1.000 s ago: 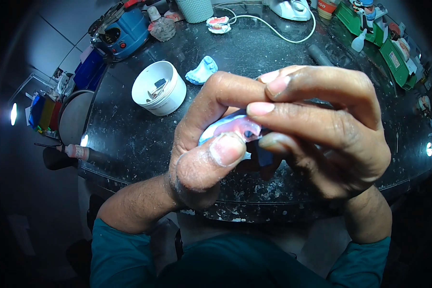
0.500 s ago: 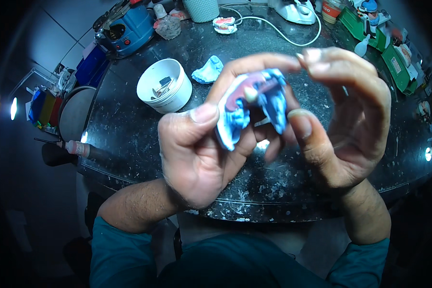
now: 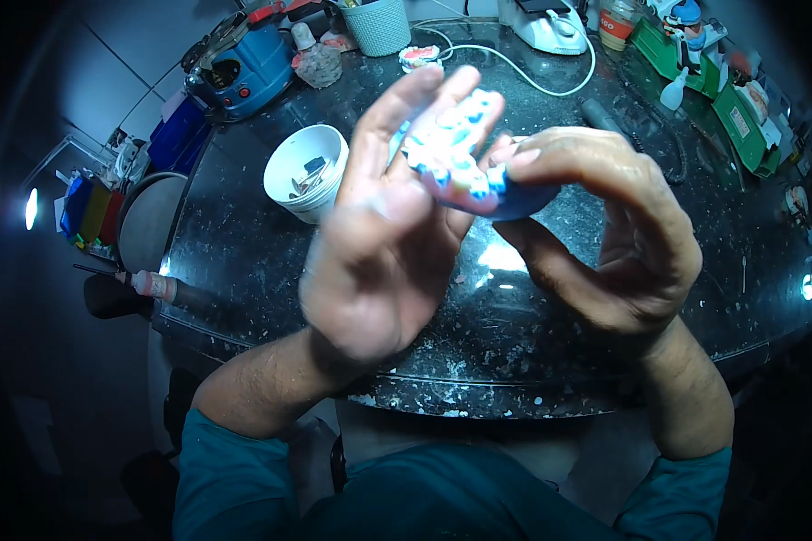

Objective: The person holds a pink denture base and uses a handheld rotary tool to smooth and shape the edges, then places it onto a blue dental model to check the fit and alignment of the artificial teeth.

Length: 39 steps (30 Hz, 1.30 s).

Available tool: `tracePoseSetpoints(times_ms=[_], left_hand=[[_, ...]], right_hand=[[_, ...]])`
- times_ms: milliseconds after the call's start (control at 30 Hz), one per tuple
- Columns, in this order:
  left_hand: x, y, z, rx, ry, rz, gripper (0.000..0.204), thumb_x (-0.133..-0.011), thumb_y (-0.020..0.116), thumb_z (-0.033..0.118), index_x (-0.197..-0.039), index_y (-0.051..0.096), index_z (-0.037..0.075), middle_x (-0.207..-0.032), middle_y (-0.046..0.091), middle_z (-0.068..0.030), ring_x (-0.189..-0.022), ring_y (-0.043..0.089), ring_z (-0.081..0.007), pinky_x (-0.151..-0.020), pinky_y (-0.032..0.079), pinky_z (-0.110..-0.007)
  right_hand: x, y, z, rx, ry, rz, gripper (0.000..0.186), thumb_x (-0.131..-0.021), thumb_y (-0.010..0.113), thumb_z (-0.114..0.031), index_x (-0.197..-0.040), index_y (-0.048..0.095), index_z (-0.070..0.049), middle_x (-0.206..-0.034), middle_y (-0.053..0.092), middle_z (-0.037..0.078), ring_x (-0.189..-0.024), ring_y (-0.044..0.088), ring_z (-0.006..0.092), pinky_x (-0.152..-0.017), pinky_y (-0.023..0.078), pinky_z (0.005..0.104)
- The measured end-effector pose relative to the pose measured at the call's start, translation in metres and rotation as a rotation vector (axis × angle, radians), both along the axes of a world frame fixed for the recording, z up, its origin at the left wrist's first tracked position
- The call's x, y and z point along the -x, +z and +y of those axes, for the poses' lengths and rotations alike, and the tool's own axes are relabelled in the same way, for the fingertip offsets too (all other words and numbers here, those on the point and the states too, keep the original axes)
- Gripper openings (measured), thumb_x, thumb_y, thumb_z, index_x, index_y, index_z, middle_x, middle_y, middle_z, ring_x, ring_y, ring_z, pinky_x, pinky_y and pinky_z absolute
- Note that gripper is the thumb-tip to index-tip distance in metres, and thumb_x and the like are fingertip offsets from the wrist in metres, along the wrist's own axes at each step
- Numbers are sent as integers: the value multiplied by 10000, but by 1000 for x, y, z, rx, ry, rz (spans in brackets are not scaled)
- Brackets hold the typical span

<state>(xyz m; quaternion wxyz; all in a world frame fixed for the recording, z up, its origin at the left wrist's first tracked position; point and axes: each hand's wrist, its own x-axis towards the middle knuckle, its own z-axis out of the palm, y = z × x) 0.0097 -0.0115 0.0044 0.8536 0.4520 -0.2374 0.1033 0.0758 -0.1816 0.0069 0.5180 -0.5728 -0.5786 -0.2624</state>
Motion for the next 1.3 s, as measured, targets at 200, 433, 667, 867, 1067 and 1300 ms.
tracePoseSetpoints(times_ms=[200,433,667,867,1067,1300], left_hand=[[-1,1,13,42,-127,192,605,-1008,286,554,-1155,453,-8,-1069,522,-127,-1058,530,-194,-931,452,-336],[3,6,-5,158,-70,188,330,-967,410,405,-866,437,92,-823,458,-42,-771,434,-131,-741,399,-274],[8,3,-3,55,-30,173,315,-937,406,401,-842,423,102,-834,481,-64,-809,445,-151,-778,391,-303],[10,5,-4,-8,7,183,312,-945,377,407,-860,406,108,-859,474,-68,-810,445,-156,-779,388,-302],[11,5,-1,-44,-9,174,320,-957,355,413,-879,401,106,-866,474,-76,-836,486,-171,-789,427,-301],[12,6,1,-97,-14,166,311,-975,341,369,-888,419,80,-879,511,-89,-826,484,-138,-785,421,-278]], right_hand=[[8,2,6,138,-24,-106,397,-714,803,-4,-1061,610,-13,-1037,703,151,-1004,649,274,-942,492,428],[22,-3,18,117,-174,-155,405,-730,855,-181,-1043,626,-62,-1029,673,100,-996,608,258,-965,479,466],[36,14,7,343,-335,-208,402,-693,880,-235,-1013,670,-111,-982,637,63,-972,604,249,-937,504,446],[38,13,8,270,-326,-154,389,-678,884,-197,-1004,682,-134,-979,636,43,-966,600,248,-929,505,451],[39,15,6,306,-327,-159,379,-681,881,-179,-1000,679,-151,-980,638,33,-960,599,239,-942,503,460],[42,17,5,324,-332,-174,334,-716,858,-189,-982,656,-172,-969,632,13,-936,595,206,-960,502,464]])
